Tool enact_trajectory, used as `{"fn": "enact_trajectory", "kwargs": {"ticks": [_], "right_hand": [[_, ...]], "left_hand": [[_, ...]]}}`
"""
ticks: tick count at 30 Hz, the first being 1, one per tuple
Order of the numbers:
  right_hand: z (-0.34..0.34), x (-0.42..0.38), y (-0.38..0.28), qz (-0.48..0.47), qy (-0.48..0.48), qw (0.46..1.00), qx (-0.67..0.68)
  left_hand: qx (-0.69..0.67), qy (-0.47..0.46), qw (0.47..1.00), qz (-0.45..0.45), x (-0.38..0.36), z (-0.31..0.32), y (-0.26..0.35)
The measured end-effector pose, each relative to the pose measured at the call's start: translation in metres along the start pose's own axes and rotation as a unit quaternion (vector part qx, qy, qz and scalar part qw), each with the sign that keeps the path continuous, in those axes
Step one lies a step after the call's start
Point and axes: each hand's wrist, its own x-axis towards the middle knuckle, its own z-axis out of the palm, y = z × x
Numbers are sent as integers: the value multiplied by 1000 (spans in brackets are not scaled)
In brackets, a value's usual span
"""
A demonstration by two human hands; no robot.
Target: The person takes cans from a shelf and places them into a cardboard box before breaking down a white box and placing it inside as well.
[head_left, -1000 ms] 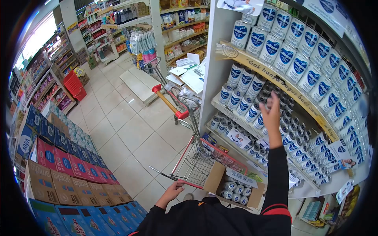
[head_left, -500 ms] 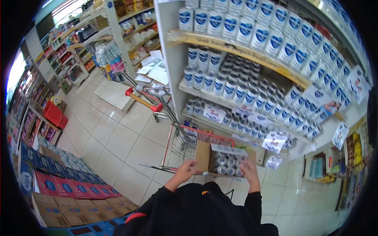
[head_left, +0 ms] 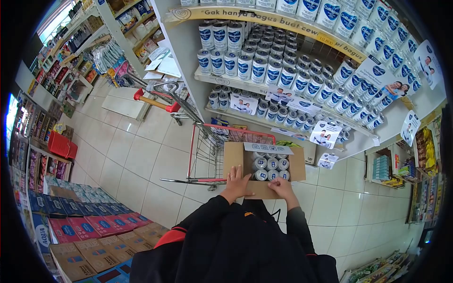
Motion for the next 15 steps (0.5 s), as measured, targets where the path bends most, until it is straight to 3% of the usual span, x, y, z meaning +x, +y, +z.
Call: {"fn": "enact_trajectory", "kwargs": {"ticks": [2,5,7,8,10,11,13,15], "right_hand": [[-1,17,-14,-4,-31,999,-34],[10,51,-32,-34,2,992,-122],[25,73,-37,-166,82,964,-190],[31,79,-42,-169,80,964,-189],[40,80,-61,-60,74,956,-276],[42,79,-66,-63,71,956,-276],[47,76,-71,26,26,933,-359],[51,77,-68,12,39,924,-379]], "left_hand": [[8,-20,1000,-11,3,-5,4],[24,-28,999,-21,6,-3,8],[32,-17,999,-26,6,-3,10],[48,-27,998,-39,7,-5,13],[63,-37,996,-55,9,-5,17],[69,-47,995,-58,10,-5,17],[73,-56,994,-64,11,-8,17],[50,-93,993,-60,12,-12,16]]}}
